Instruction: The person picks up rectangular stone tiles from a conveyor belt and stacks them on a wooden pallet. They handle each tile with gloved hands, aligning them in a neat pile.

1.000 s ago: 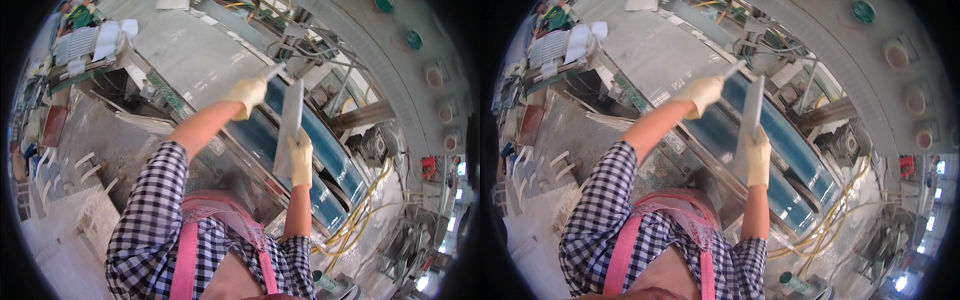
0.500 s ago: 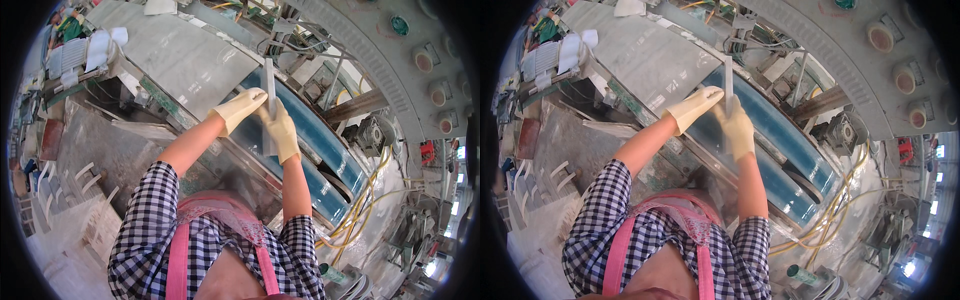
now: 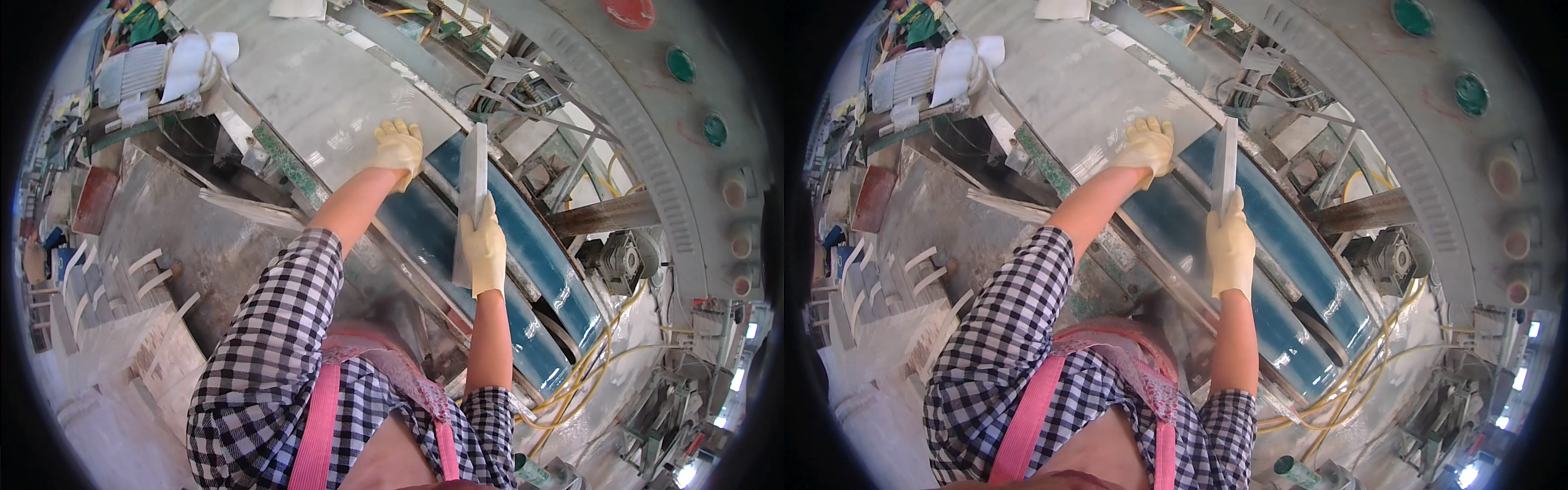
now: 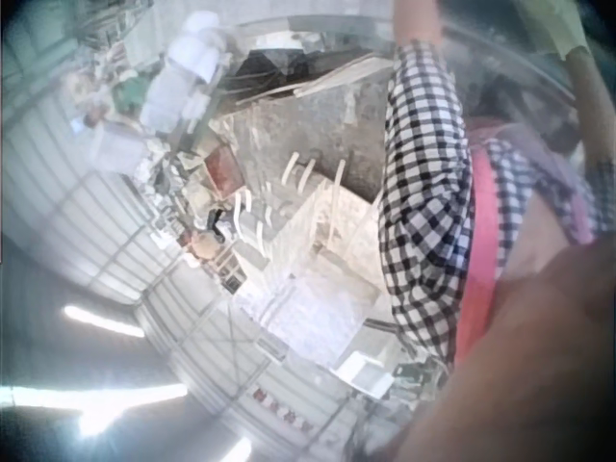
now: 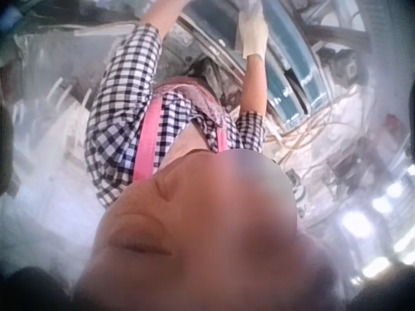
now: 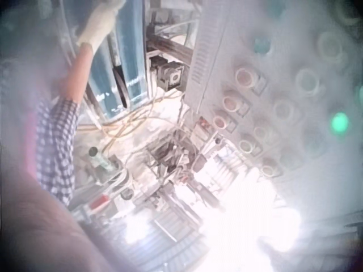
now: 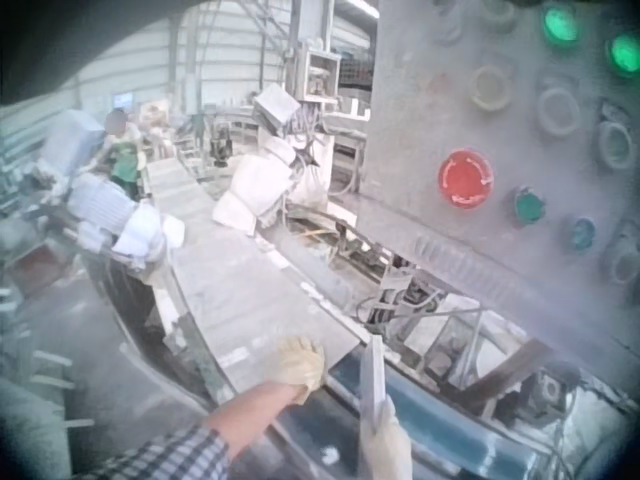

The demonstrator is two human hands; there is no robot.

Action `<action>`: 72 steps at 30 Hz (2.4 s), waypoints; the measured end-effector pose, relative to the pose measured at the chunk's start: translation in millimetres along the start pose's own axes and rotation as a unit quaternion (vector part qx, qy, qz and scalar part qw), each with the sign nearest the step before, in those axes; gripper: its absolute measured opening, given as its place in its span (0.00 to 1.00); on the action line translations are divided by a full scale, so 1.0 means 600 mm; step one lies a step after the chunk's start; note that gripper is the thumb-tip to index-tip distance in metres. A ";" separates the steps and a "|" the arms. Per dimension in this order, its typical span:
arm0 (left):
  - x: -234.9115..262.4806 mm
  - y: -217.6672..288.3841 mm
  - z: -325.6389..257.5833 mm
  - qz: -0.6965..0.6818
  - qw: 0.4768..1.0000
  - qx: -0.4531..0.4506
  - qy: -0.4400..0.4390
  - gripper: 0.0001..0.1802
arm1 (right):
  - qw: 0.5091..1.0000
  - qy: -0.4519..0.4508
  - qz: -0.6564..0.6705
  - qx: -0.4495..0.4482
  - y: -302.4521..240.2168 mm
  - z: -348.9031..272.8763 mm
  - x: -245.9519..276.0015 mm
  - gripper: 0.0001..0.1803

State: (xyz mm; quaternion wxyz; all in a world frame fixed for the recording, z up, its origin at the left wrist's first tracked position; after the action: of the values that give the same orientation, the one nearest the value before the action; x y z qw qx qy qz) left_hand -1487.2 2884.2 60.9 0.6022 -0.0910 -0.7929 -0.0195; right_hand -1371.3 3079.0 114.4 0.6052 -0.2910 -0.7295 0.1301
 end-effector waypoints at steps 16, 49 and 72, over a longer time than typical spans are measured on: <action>0.040 0.086 -0.116 -0.665 0.743 -0.018 0.064 0.16 | 0.995 0.086 0.034 0.045 0.011 -0.006 0.014 0.33; 0.079 -0.118 -0.045 -0.613 0.745 -0.094 0.246 0.17 | 0.987 0.105 -0.001 0.123 0.028 -0.005 0.011 0.30; 0.009 -0.212 -0.022 -0.150 0.946 0.036 0.284 0.18 | 0.980 0.158 -0.111 0.049 0.045 0.005 -0.008 0.35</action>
State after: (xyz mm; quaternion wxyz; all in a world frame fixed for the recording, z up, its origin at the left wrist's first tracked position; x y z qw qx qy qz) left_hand -1497.4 2757.8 79.9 0.7953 0.0601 -0.5937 -0.1066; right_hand -1366.7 3098.3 95.5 0.7367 -0.1953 -0.6454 0.0503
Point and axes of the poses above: each hand's wrist, its own z-axis towards the middle knuckle, its own x-axis out of the back of the hand, y = z × x, the point moved 5 cm from there along z, towards the middle knuckle, and after that the axes turned 9 degrees about -x, right-handed, at the moved point
